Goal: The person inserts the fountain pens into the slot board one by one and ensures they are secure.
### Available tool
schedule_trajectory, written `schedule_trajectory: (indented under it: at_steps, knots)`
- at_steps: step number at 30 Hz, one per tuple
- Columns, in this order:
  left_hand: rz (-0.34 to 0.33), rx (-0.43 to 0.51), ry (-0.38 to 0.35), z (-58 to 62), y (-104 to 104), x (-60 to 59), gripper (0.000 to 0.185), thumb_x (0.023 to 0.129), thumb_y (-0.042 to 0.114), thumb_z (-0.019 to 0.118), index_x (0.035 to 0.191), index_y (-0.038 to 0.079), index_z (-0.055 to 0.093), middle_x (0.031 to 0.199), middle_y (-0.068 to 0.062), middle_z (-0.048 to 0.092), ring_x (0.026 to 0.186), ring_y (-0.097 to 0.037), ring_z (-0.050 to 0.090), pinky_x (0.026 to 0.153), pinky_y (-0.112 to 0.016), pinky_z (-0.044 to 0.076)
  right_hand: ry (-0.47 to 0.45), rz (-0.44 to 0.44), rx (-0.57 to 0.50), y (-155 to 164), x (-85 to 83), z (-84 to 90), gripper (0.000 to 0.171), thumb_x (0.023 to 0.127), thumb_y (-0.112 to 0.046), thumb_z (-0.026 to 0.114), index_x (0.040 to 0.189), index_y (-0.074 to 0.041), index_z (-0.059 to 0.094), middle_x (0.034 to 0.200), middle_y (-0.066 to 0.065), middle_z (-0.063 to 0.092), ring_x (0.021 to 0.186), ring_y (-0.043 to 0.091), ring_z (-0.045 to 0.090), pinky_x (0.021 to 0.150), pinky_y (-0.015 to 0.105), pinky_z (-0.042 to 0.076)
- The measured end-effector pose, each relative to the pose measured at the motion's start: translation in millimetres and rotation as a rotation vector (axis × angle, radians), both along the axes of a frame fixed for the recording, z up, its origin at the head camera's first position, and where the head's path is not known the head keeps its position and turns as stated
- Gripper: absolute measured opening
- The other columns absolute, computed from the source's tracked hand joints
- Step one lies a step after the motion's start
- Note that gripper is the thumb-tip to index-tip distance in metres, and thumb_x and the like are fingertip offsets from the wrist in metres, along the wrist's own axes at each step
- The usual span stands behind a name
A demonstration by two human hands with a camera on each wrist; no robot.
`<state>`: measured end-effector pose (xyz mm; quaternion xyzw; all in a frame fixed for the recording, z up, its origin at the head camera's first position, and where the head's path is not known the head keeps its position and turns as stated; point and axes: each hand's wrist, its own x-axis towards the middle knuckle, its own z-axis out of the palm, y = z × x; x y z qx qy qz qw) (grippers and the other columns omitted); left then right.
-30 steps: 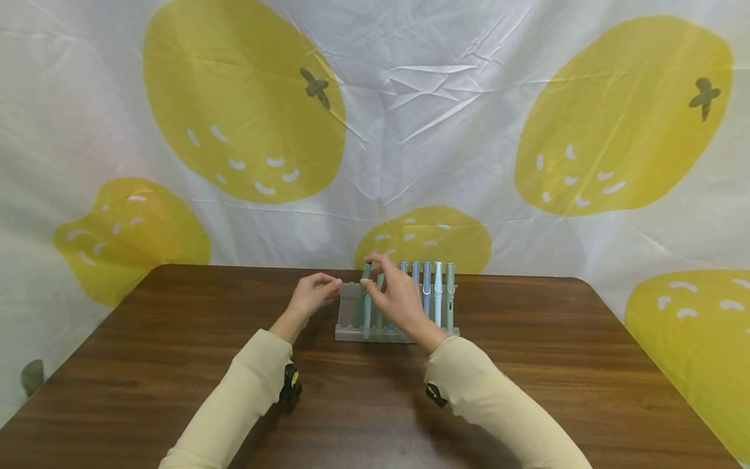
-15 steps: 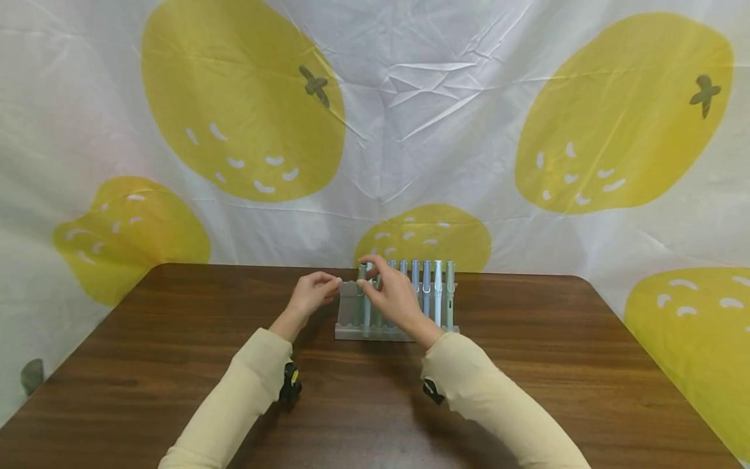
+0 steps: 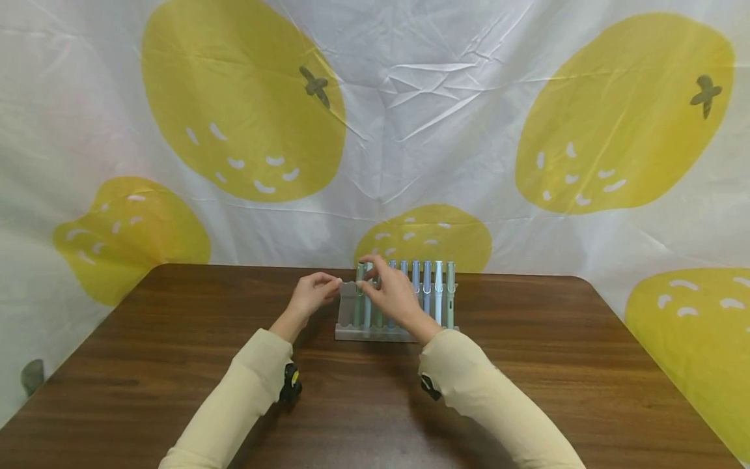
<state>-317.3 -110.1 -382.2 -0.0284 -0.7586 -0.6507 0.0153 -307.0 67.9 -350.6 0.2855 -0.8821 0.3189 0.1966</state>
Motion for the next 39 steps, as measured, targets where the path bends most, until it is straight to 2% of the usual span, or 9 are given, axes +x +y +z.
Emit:
schedule_trajectory:
  at_steps: [5,11,20,30,39]
  knots:
    - [0.0,0.01,0.0,0.7,0.1,0.1,0.025,0.088,0.013,0.056,0.1,-0.009,0.056,0.106,-0.027,0.055,0.098,-0.034,0.055,0.082,-0.041,0.044,0.014,-0.034,0.112,0.5,-2.0,-0.7,0.052,0.079,-0.022,0.067,0.125,-0.015,0.045,0.078,-0.003,0.059,0.055,0.007,0.048,0.043,0.022,0.039]
    - [-0.008,0.009,0.008,0.7,0.0,0.8,0.027,0.087,0.014,0.056,0.101,-0.009,0.056,0.106,-0.027,0.055,0.099,-0.034,0.054,0.082,-0.041,0.044,-0.016,-0.066,0.138,-0.4,-2.4,-0.3,0.053,0.079,-0.023,0.066,0.127,-0.017,0.043,0.065,-0.01,0.052,0.049,0.006,0.046,0.039,0.022,0.037]
    - [-0.02,0.011,0.008,2.4,-0.4,2.2,0.027,0.088,0.013,0.055,0.102,-0.01,0.055,0.106,-0.028,0.054,0.1,-0.035,0.053,0.082,-0.042,0.043,-0.064,-0.144,0.207,-6.7,-3.9,1.9,0.054,0.081,-0.029,0.063,0.129,-0.019,0.041,0.061,-0.01,0.052,0.043,0.007,0.044,0.036,0.023,0.035]
    - [0.001,-0.01,0.013,1.6,0.5,1.1,0.026,0.088,0.013,0.055,0.101,-0.009,0.056,0.105,-0.028,0.055,0.098,-0.035,0.054,0.08,-0.041,0.045,-0.106,-0.203,0.265,-12.6,-4.9,5.0,0.055,0.082,-0.03,0.063,0.13,-0.02,0.039,0.057,-0.008,0.049,0.041,0.011,0.044,0.034,0.025,0.032]
    - [0.004,0.003,0.009,1.7,0.2,0.1,0.026,0.088,0.012,0.055,0.101,-0.01,0.056,0.106,-0.028,0.054,0.099,-0.035,0.054,0.081,-0.041,0.044,-0.101,-0.215,0.272,-14.0,-7.3,3.4,0.055,0.082,-0.031,0.062,0.131,-0.022,0.039,0.056,-0.007,0.049,0.041,0.011,0.044,0.034,0.025,0.031]
